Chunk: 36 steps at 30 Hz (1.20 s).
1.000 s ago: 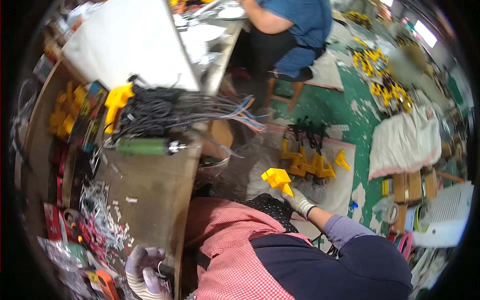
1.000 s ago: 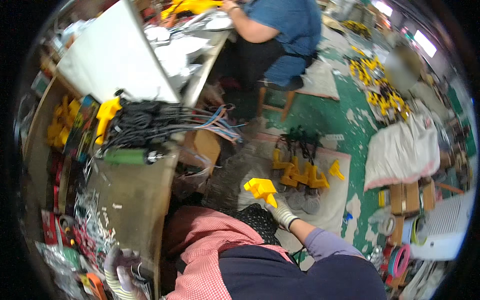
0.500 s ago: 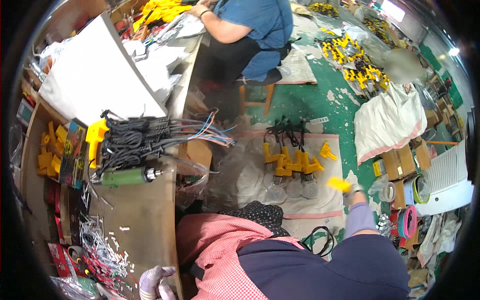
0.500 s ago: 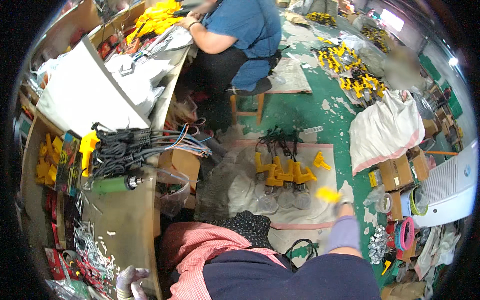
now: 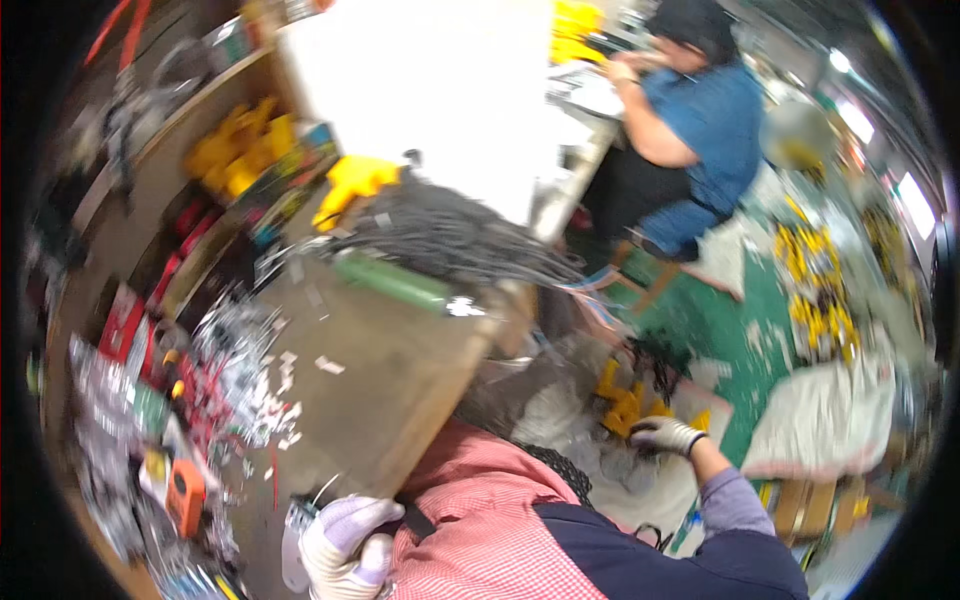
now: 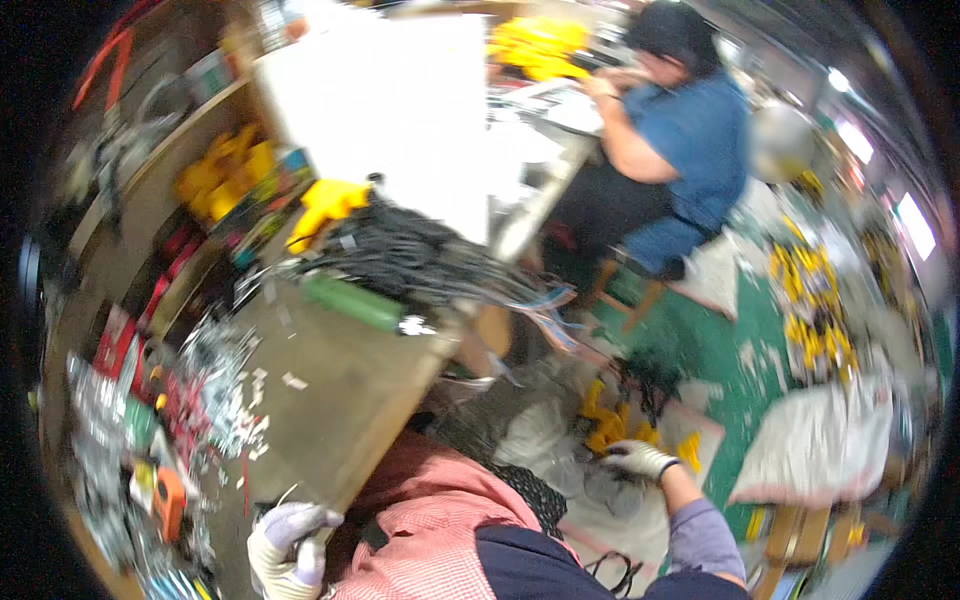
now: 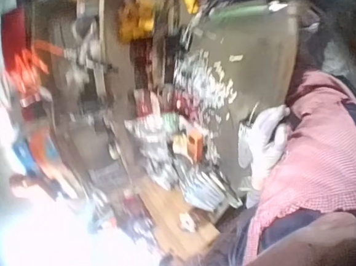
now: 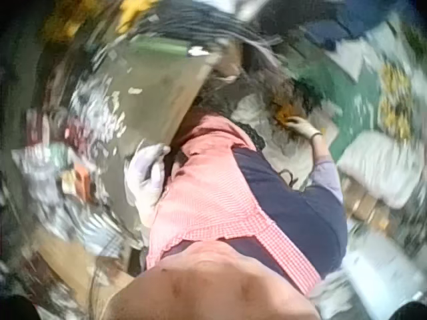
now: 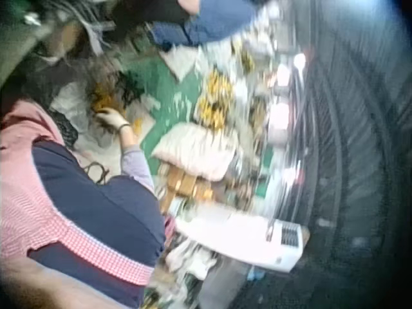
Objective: Assembling a yellow plastic housing with internal electrical wiring and components.
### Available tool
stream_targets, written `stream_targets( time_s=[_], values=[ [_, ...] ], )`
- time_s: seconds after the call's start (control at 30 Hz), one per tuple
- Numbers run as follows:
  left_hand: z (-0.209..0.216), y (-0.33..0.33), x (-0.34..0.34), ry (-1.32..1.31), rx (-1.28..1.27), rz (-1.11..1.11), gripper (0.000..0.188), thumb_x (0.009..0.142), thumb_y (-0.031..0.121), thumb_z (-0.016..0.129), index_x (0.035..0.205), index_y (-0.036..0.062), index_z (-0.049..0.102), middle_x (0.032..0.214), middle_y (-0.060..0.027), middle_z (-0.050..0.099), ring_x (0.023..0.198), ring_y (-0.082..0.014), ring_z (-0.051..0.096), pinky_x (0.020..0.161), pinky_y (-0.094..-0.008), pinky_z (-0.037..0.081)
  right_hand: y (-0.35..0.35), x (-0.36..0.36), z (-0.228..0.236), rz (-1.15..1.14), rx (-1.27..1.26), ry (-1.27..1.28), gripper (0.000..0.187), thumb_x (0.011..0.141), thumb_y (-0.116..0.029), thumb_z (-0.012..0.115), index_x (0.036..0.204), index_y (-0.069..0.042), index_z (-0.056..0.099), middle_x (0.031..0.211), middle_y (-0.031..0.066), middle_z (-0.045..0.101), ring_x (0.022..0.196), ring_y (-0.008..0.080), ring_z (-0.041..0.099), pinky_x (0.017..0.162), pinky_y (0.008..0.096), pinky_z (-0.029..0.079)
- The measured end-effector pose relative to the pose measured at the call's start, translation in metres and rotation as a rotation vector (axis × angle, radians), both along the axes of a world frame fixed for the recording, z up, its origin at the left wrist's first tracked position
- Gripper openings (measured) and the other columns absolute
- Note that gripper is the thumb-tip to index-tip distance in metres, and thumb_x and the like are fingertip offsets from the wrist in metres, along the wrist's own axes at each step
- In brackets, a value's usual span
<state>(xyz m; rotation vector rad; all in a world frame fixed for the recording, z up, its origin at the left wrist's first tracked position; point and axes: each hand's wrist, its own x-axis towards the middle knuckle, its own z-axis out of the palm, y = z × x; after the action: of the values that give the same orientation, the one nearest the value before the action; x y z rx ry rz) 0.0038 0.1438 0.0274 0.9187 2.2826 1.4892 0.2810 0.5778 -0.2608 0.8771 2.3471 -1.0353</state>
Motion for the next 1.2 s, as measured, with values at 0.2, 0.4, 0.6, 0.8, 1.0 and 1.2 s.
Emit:
stream_targets(
  time_s=[0.2, 0.4, 0.6, 0.8, 1.0, 1.2],
  values=[
    [-0.004, -0.017, -0.008, 0.3, -0.037, 0.031, 0.028, 0.076, 0.001, 0.067, 0.103, 0.004, 0.071, 0.092, -0.0118, 0.071, 0.087, -0.0289, 0.068, 0.083, -0.0388, 0.053, -0.097, -0.278, 0.233, 0.945, -0.401, 0.402, 0.047, 0.099, -0.038, 0.058, 0.129, -0.001, 0.061, 0.118, 0.0178, 0.068, 0.113, 0.028, 0.064, 0.1, 0.0378, 0.048],
    [-0.009, -0.036, 0.007, 0.238, -0.08, 0.329, 0.029, 0.077, 0.004, 0.069, 0.106, 0.0072, 0.072, 0.096, -0.0121, 0.071, 0.092, -0.0308, 0.068, 0.083, -0.0383, 0.053, -0.136, -0.511, 0.308, 0.833, 0.718, 0.636, 0.021, 0.088, -0.025, 0.061, 0.093, -0.008, 0.072, 0.097, 0.0181, 0.071, 0.089, 0.0343, 0.069, 0.078, 0.0426, 0.055],
    [-0.012, -0.039, 0.006, 0.298, -0.197, 0.393, 0.028, 0.081, 0.01, 0.067, 0.109, 0.0083, 0.072, 0.101, -0.0143, 0.07, 0.095, -0.0326, 0.067, 0.085, -0.0397, 0.054, -0.094, -0.657, 0.258, 1.116, 1.054, 0.588, 0.028, 0.079, -0.018, 0.072, 0.107, -0.01, 0.071, 0.108, 0.0158, 0.07, 0.106, 0.0351, 0.066, 0.092, 0.0416, 0.053],
    [-0.01, -0.037, -0.001, 0.29, -0.221, 0.408, 0.027, 0.083, 0.012, 0.067, 0.109, 0.0092, 0.073, 0.102, -0.0129, 0.07, 0.097, -0.0308, 0.067, 0.087, -0.0393, 0.052, -0.092, -0.662, 0.292, 1.104, 1.486, 0.625, 0.02, 0.091, -0.02, 0.058, 0.103, -0.015, 0.072, 0.103, 0.0063, 0.072, 0.105, 0.0242, 0.065, 0.086, 0.0398, 0.05],
    [-0.023, -0.036, -0.024, 0.369, -0.135, 0.235, 0.031, 0.074, 0.011, 0.073, 0.104, 0.0072, 0.072, 0.086, -0.0083, 0.07, 0.081, -0.0292, 0.068, 0.074, -0.0381, 0.056, -0.102, -0.571, 0.342, 0.6, 0.527, 1.053, 0.048, 0.087, -0.031, 0.072, 0.126, -0.005, 0.059, 0.102, 0.0087, 0.069, 0.093, 0.024, 0.065, 0.084, 0.0394, 0.052],
    [-0.01, -0.031, -0.038, 0.494, -0.207, 0.145, 0.031, 0.078, 0.017, 0.072, 0.108, 0.0074, 0.07, 0.091, -0.0084, 0.07, 0.083, -0.0284, 0.069, 0.076, -0.0383, 0.056, -0.163, -0.492, 0.308, 0.467, -0.867, 0.996, 0.064, 0.089, -0.035, 0.075, 0.137, -0.003, 0.046, 0.104, 0.0034, 0.061, 0.09, 0.0133, 0.06, 0.08, 0.0288, 0.052]
  ],
)
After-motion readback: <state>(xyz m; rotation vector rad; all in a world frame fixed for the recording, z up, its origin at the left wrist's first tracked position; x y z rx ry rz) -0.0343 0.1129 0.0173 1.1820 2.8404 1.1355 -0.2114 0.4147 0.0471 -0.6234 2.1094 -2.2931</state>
